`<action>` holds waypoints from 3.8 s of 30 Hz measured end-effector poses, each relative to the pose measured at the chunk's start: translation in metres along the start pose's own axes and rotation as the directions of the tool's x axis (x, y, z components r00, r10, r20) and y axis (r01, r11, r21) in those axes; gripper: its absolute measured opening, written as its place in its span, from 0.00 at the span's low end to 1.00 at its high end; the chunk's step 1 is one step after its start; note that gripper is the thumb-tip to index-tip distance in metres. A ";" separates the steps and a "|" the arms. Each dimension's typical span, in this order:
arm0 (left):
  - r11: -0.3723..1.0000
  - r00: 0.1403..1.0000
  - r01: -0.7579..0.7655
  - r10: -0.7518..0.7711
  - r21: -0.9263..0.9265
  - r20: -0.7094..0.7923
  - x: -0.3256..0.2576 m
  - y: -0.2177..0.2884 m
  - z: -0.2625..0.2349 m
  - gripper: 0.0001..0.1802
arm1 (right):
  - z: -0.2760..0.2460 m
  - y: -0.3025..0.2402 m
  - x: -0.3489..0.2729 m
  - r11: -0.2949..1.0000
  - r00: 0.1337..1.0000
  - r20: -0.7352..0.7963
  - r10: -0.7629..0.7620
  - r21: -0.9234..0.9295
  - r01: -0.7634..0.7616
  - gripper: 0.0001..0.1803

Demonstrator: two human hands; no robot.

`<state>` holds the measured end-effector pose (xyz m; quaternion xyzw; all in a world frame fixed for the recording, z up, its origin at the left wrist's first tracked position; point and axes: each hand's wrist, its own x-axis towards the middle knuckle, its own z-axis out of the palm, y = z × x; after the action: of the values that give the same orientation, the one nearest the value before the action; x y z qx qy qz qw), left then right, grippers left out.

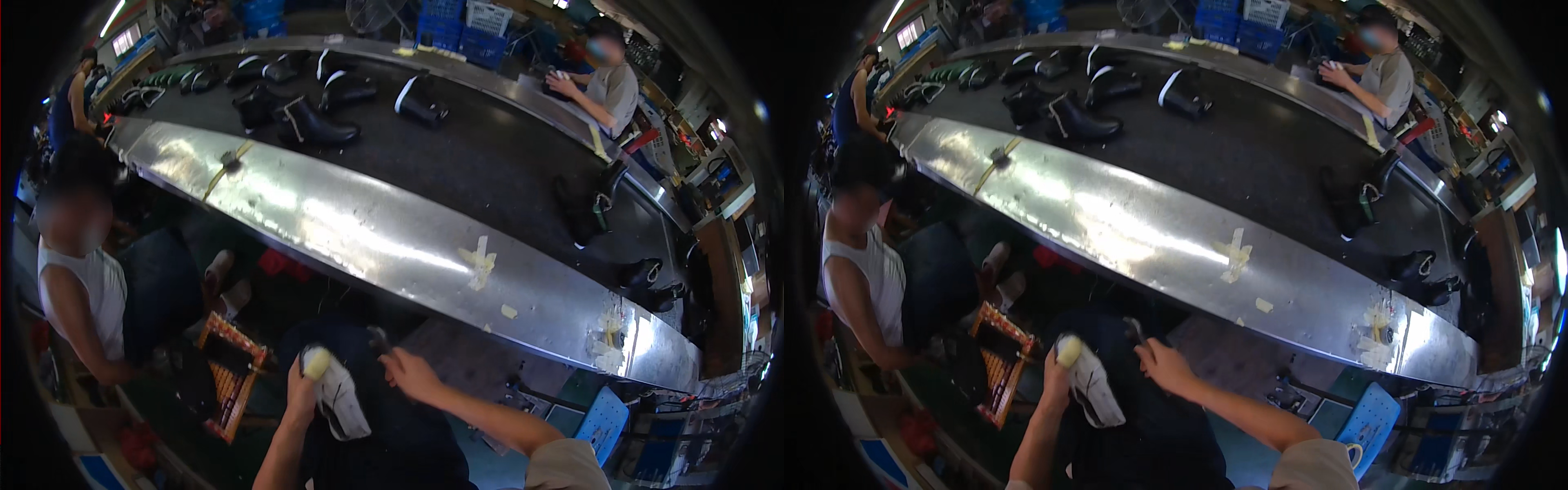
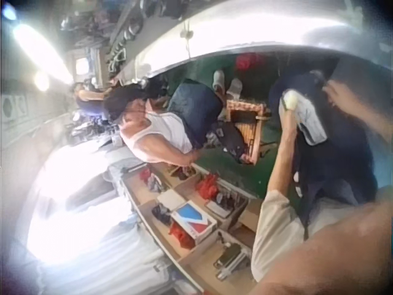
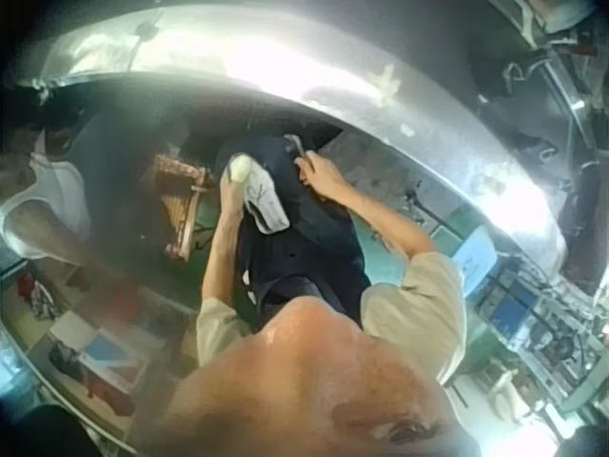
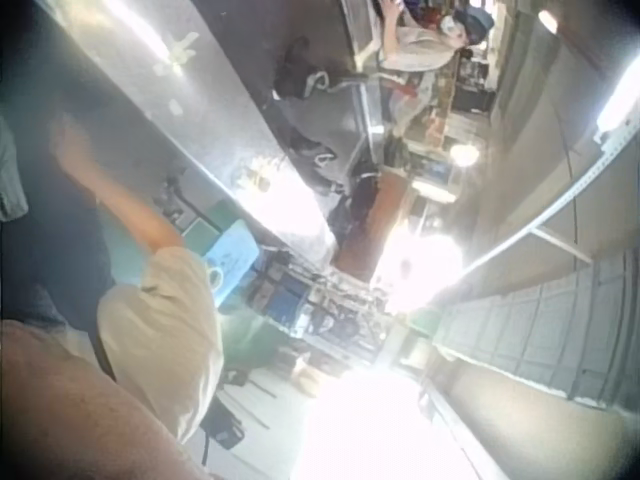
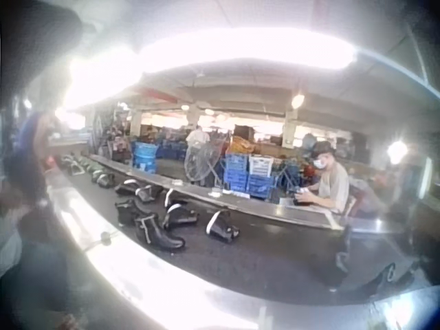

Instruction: Trim and finish the edges and soles of shoes on a production line using hand tools.

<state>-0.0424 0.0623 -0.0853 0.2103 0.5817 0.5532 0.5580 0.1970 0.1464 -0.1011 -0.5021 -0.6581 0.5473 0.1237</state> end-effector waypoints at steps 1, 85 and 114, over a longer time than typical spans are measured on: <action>1.000 0.997 0.011 -0.012 -0.021 -0.080 0.009 -0.011 0.004 0.19 | 0.000 0.000 0.002 0.994 0.998 0.049 0.048 0.094 -0.052 0.16; 0.998 1.000 -0.028 0.028 -0.061 0.001 0.020 -0.117 -0.014 0.38 | 0.042 -0.014 -0.014 0.924 0.978 0.077 -0.192 -0.321 0.207 0.22; 0.910 0.982 -0.023 0.098 0.413 -0.161 0.011 -0.066 0.044 0.39 | -0.033 -0.055 -0.011 0.934 0.970 0.233 -0.068 -0.327 0.144 0.11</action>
<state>0.0182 0.0695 -0.1375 0.2902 0.7252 0.4528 0.4299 0.1967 0.1634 -0.0386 -0.4164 -0.7788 0.4690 -0.0089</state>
